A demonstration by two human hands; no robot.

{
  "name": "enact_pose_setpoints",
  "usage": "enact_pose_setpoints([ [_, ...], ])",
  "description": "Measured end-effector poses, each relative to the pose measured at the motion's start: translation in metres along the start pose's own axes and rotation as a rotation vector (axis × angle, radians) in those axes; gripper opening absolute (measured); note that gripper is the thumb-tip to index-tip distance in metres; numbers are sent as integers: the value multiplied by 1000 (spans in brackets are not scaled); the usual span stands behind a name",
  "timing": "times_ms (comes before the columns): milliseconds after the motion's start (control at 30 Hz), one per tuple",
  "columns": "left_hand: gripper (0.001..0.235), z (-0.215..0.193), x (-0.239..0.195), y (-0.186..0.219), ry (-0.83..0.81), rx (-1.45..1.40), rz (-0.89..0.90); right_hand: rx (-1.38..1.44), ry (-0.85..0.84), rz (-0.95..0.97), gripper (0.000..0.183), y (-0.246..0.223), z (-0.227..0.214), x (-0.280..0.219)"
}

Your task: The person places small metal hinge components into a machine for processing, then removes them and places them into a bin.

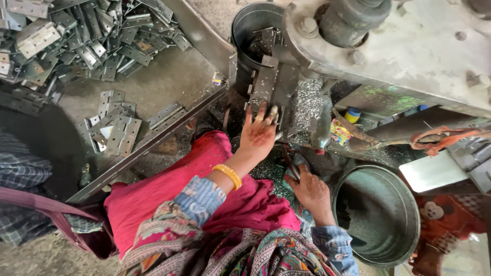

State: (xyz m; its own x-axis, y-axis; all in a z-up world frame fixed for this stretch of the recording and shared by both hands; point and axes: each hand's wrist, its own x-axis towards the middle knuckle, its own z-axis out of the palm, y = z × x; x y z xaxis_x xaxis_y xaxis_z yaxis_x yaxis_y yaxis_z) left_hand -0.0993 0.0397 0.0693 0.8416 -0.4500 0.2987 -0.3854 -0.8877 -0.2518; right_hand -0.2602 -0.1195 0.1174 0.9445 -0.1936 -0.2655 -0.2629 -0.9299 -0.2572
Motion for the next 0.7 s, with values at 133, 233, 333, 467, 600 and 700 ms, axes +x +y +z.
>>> enact_pose_setpoints([
  [133,60,-24,34,-3,-115,-328,33,36,78,-39,56,16,21,7],
  [233,42,-37,48,-4,-341,-269,33,113,32,116,54,27,66,5],
  [333,44,-17,41,1,-274,-362,-16,149,72,89,46,33,97,2],
  [467,45,1,33,8,35,-343,-79,194,-3,105,48,41,76,9],
  [600,43,-22,29,1,-97,-401,-27,167,-41,122,48,58,90,26],
  [700,41,-27,24,-1,-207,-269,11,246,130,44,47,63,154,22],
])
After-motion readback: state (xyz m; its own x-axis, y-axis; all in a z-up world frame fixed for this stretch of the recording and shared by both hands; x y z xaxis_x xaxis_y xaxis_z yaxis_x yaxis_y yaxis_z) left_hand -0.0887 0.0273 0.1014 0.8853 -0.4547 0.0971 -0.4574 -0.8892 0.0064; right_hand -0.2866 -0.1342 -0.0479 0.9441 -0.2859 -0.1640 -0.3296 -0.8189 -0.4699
